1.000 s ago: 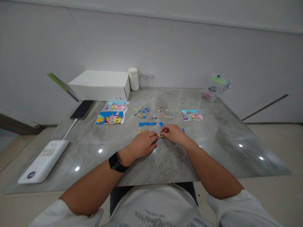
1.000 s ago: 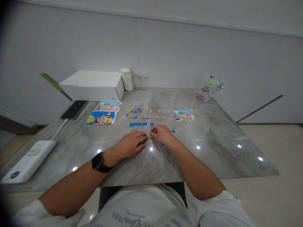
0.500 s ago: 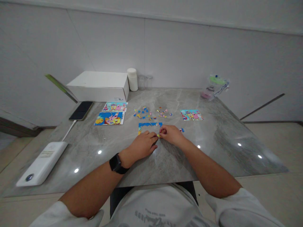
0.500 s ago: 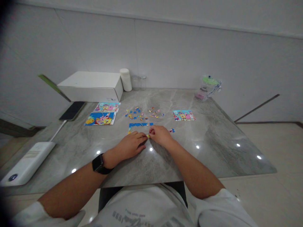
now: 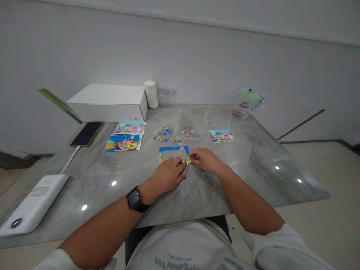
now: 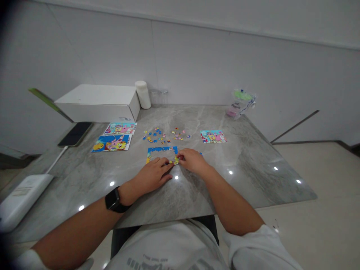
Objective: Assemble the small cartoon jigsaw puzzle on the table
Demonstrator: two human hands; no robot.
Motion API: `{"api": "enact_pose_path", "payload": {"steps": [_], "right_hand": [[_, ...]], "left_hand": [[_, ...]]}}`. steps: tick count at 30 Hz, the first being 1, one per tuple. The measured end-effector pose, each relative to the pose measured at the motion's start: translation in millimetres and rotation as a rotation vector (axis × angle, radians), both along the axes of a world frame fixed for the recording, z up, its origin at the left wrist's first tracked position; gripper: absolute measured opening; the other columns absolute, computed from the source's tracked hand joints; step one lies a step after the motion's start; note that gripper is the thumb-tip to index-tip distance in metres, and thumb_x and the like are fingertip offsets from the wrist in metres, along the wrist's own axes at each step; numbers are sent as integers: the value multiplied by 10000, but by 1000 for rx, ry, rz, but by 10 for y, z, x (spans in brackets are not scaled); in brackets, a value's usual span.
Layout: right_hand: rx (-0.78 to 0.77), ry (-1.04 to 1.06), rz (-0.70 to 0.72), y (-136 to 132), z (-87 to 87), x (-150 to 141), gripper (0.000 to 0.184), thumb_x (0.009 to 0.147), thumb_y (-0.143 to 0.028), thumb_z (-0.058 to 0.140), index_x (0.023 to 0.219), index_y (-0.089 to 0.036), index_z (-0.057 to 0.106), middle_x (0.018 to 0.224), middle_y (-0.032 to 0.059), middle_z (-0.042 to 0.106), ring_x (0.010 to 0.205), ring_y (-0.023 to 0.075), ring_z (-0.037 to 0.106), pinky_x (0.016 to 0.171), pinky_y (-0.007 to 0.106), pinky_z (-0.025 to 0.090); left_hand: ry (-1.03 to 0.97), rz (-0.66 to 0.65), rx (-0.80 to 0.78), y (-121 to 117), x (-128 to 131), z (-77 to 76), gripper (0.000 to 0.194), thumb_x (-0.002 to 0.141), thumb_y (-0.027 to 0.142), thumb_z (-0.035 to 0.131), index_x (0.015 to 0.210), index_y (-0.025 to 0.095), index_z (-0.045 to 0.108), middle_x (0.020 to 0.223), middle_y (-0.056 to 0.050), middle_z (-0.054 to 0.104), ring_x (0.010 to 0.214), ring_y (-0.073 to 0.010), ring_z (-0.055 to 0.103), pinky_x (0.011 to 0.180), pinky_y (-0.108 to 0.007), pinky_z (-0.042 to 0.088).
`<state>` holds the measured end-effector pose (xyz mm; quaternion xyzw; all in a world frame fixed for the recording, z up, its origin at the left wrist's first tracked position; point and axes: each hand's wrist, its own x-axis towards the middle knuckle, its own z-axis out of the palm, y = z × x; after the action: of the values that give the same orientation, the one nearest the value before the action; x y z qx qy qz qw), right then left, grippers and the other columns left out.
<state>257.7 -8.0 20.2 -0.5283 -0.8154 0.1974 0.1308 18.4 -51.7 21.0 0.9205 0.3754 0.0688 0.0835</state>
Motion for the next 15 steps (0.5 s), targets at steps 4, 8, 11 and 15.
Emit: {"api": "enact_pose_path", "payload": {"steps": [4, 8, 11, 15], "right_hand": [[-22, -21, 39, -17, -23, -47, 173, 885, -137, 758, 1031, -216, 808, 996, 55, 766, 930, 193, 677, 855, 294, 462], [-46, -14, 37, -31, 11, -76, 141, 875, -121, 765, 972, -215, 808, 968, 48, 769, 902, 187, 676, 839, 290, 462], [-57, -2, 33, -32, 22, -81, 146, 864, -109, 769, 957, -215, 807, 957, 43, 778, 892, 184, 680, 832, 285, 460], [-56, 9, 31, -28, 16, -74, 137, 868, -124, 769, 960, -216, 810, 953, 39, 787, 886, 184, 683, 823, 284, 456]], "left_hand": [[-6, 9, -9, 4, 17, -23, 475, 1035, 434, 624, 1448, 201, 622, 1309, -143, 626, 1152, -311, 590, 1004, -478, 535], [-14, 10, -4, 4, 24, -27, 456, 1034, 429, 624, 1429, 203, 626, 1297, -142, 623, 1139, -311, 590, 994, -475, 535], [-8, 16, 0, 1, 33, -19, 442, 1032, 432, 627, 1416, 214, 627, 1300, -138, 616, 1133, -308, 590, 986, -467, 530], [5, 17, -3, 1, 43, 1, 443, 1033, 436, 626, 1417, 214, 620, 1302, -142, 615, 1135, -309, 589, 995, -471, 522]]}}
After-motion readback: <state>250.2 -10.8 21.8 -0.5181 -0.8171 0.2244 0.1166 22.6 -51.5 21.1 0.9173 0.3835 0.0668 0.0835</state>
